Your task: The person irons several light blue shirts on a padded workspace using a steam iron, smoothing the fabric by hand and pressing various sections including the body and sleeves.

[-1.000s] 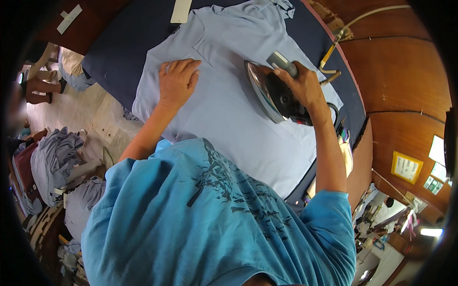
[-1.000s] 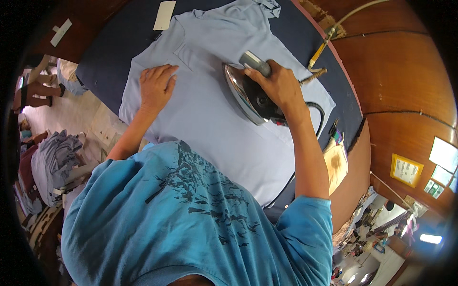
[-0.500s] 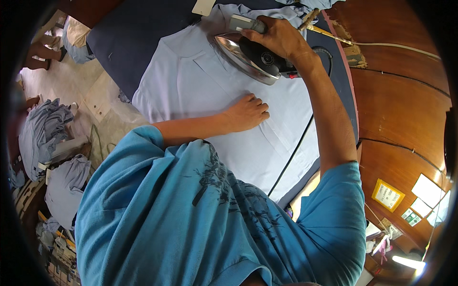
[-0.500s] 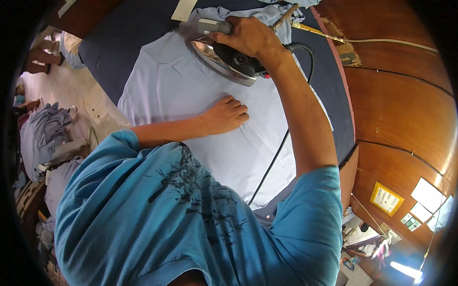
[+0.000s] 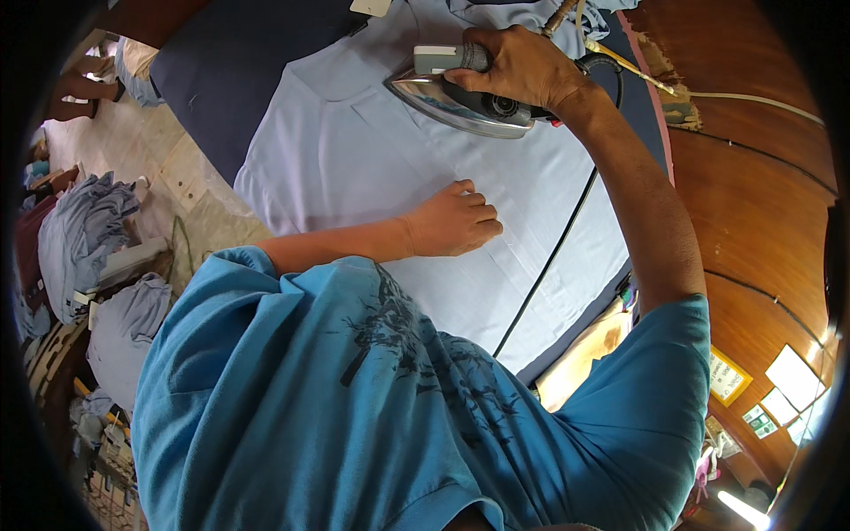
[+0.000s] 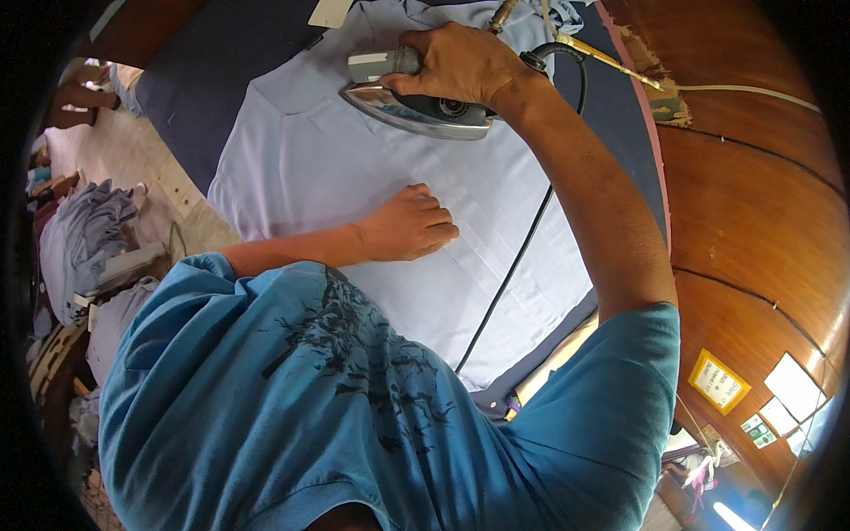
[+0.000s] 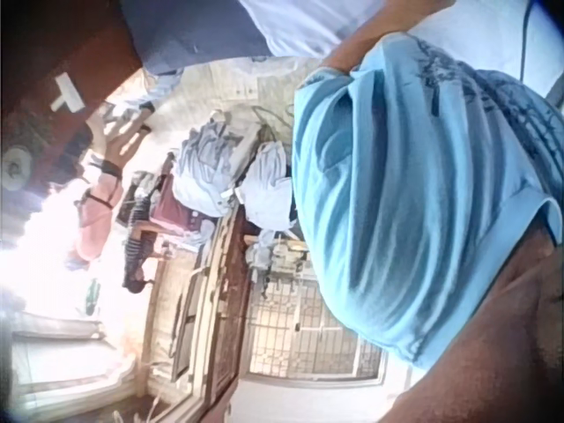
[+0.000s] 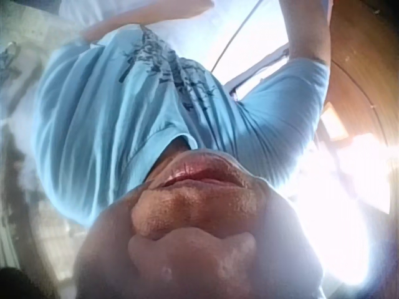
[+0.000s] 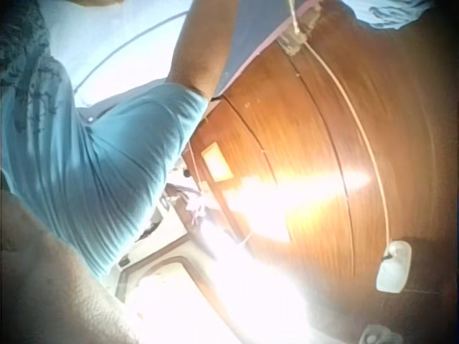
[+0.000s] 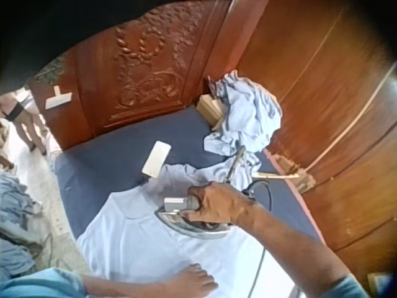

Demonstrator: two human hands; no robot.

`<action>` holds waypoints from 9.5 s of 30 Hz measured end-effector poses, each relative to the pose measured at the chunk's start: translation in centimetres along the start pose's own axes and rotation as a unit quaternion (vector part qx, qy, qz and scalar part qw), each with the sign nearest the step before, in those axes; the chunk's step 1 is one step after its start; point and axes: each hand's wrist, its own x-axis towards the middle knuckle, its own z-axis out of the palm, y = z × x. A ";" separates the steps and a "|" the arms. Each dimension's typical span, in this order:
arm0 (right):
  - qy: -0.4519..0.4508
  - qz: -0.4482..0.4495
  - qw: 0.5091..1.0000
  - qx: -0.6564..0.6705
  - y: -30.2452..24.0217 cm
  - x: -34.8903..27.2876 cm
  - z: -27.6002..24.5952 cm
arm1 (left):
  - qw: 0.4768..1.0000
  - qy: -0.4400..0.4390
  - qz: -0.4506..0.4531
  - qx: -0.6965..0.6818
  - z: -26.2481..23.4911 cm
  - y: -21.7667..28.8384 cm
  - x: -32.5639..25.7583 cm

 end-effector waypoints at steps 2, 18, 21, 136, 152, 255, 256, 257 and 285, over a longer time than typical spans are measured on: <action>0.012 -0.004 1.000 0.005 0.3 -0.2 0.3 | 1.000 -0.018 0.001 -0.003 -0.6 -0.1 -0.1; 0.037 0.084 0.992 0.091 0.5 -3.2 -0.7 | 0.999 0.027 -0.013 0.043 -7.1 -2.0 -2.5; 0.077 0.138 0.980 0.122 -1.4 -5.2 -0.8 | 0.982 0.101 -0.124 0.096 -10.5 -4.2 -3.6; 0.082 0.403 0.900 0.145 -5.9 -24.5 7.3 | 0.986 -0.019 -0.134 0.097 -9.3 -10.8 0.2; 0.153 0.566 0.782 0.210 -0.6 -39.3 6.2 | 0.981 -0.035 -0.139 0.128 -9.0 -12.7 -0.9; 0.480 0.060 0.834 0.266 -23.2 -15.0 21.2 | 0.716 0.111 -0.562 -0.400 -19.6 7.0 -37.7; 0.371 0.051 0.813 0.446 -25.3 -12.7 20.1 | 0.767 0.058 -0.495 -0.405 -20.8 6.3 -35.7; 0.308 0.009 0.819 0.484 -26.5 -10.5 19.3 | 0.815 0.028 -0.434 -0.383 -23.2 7.0 -31.0; -0.303 -0.657 0.252 0.642 -58.5 -16.8 -9.6 | 0.893 -0.391 0.136 -0.176 -12.2 28.5 9.3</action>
